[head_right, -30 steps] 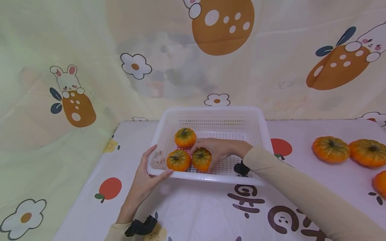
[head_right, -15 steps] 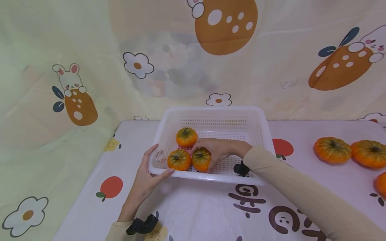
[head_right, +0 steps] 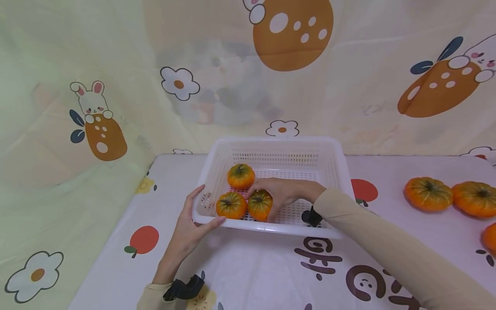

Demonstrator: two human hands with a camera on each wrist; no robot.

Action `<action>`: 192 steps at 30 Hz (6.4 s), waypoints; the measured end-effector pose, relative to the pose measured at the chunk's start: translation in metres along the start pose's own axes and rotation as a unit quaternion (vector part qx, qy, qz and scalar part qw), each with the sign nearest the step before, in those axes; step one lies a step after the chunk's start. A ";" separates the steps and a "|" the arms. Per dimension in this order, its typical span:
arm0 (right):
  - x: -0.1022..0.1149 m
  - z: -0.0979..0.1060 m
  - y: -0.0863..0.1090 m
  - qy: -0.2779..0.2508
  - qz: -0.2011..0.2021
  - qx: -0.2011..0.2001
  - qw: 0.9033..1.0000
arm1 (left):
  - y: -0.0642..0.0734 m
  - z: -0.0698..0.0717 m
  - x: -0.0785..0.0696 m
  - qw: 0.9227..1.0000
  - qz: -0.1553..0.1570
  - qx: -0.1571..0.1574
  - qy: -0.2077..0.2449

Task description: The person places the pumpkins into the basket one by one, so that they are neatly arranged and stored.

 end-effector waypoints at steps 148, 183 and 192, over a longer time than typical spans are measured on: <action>-0.024 0.131 0.185 0.008 -0.022 -0.448 0.893 | 0.001 -0.001 -0.003 1.000 0.000 -0.003 0.005; -0.009 0.077 0.012 0.025 0.048 -0.194 0.979 | 0.002 0.000 -0.003 1.000 0.001 -0.015 -0.006; -0.028 0.061 -0.005 0.034 0.003 -0.166 0.985 | 0.003 0.000 -0.001 1.000 0.004 -0.013 -0.002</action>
Point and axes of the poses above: each hand's wrist, its own y-axis away from the middle knuckle, its own z-axis out of the back of the hand, x = y × z, the point moved 6 cm from there along -y, towards the middle knuckle, and after that the axes turned 10 degrees about -y, right-handed, at the moved point
